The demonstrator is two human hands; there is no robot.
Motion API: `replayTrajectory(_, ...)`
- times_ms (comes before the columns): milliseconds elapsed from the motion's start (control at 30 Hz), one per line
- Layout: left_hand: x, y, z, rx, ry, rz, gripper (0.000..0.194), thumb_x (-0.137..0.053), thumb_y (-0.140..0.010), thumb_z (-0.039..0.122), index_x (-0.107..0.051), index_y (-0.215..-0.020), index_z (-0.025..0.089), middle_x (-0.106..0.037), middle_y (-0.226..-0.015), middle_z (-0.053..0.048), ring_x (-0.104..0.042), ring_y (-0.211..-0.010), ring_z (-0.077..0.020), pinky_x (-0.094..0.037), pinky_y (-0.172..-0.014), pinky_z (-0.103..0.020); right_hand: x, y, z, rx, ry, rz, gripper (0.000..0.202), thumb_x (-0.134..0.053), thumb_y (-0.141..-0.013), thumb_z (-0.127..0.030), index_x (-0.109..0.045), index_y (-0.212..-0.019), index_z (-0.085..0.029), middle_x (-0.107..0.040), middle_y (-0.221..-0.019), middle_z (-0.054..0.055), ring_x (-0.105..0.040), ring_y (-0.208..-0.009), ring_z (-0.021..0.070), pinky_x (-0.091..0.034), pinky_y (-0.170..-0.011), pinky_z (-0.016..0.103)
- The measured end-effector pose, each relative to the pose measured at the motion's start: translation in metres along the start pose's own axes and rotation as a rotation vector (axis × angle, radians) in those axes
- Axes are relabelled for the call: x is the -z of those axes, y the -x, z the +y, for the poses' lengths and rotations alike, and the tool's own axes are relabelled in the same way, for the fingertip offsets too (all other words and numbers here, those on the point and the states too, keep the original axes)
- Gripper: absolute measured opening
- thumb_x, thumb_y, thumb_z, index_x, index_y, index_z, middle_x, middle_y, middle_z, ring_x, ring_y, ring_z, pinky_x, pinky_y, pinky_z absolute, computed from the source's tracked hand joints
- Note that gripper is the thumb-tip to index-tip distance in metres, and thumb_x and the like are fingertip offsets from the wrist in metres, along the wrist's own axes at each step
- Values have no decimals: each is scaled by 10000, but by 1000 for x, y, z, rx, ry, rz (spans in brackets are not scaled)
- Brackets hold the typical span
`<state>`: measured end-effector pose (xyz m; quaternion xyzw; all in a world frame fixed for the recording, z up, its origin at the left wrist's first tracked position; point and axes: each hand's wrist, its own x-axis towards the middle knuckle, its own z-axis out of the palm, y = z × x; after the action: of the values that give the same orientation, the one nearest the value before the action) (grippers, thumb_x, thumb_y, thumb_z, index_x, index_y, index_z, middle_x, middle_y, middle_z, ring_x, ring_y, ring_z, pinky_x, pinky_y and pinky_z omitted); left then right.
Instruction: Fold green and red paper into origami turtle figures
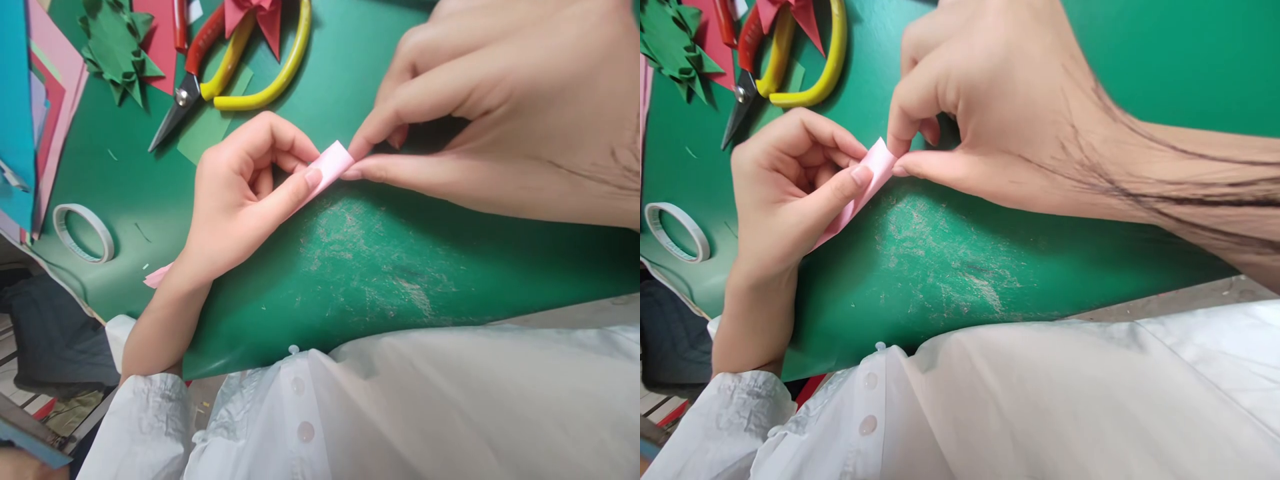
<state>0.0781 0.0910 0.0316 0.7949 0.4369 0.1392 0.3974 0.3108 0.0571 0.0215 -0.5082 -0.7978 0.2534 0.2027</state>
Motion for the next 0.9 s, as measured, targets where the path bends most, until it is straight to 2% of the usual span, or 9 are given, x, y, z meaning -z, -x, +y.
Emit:
replayTrajectory(67, -2, 1, 1, 2, -40, 3, 154, -657, -969, 367, -672, -988, 214, -701, -878, 30, -421, -533, -40, -297, -453, -275, 1, 1, 2, 21, 10, -11, 559, -277, -1040, -518, -747, -990, -219, -596, -959, -14, -522, -956, 183, -348, -913, 433)
replayTrajectory(133, -5, 2, 1, -8, -101, 11, 197, -641, -980, 405, -675, -996, 212, -710, -871, 41, -463, -572, -40, -312, -496, -254, 3, 2, 4, 28, 18, -36, 514, -314, -1029, -483, -746, -971, -212, -587, -955, -20, -496, -946, 178, -319, -891, 428)
replayTrajectory(200, -9, 3, 1, -63, -139, 54, 206, -661, -969, 426, -671, -962, 221, -708, -835, 59, -483, -578, -38, -326, -514, -235, 3, 2, 5, 37, 36, -43, 511, -310, -1014, -473, -744, -942, -214, -586, -948, -23, -482, -947, 176, -308, -876, 429)
replayTrajectory(333, -15, 4, 1, -196, -170, 142, 154, -709, -943, 344, -651, -887, 213, -681, -759, 73, -501, -546, -27, -377, -526, -205, 1, 1, 5, 29, 95, -63, 562, -235, -998, -518, -718, -912, -244, -595, -974, -36, -471, -950, 155, -327, -862, 419)
replayTrajectory(467, -17, 3, 1, -206, -289, 115, 221, -644, -983, 393, -656, -899, 189, -693, -781, 38, -573, -612, -45, -429, -569, -183, -1, -1, 5, -2, 163, -69, 668, -77, -990, -511, -681, -865, -255, -577, -958, -30, -484, -948, 154, -317, -839, 422)
replayTrajectory(633, -17, 4, -1, -244, -255, 147, 95, -686, -949, 303, -661, -899, 225, -687, -781, 65, -595, -603, -50, -440, -561, -190, -2, -6, 7, -12, 193, -118, 711, -44, -977, -558, -673, -853, -252, -545, -936, -14, -481, -938, 157, -295, -801, 434)
replayTrajectory(800, -20, 4, -2, -233, -297, 157, 106, -652, -971, 341, -664, -923, 247, -701, -826, 49, -655, -685, -90, -498, -635, -229, -5, -2, 7, 15, 248, -116, 764, -2, -977, -535, -693, -941, -212, -553, -986, 2, -506, -1086, 191, -334, -931, 498)
replayTrajectory(900, -19, 3, -2, -301, -309, 159, 83, -637, -981, 278, -701, -930, 262, -712, -797, 56, -673, -706, -95, -503, -642, -229, -7, 1, 8, 71, 253, -82, 755, -37, -963, -586, -691, -1026, -213, -571, -1040, -4, -506, -1155, 227, -342, -991, 538)
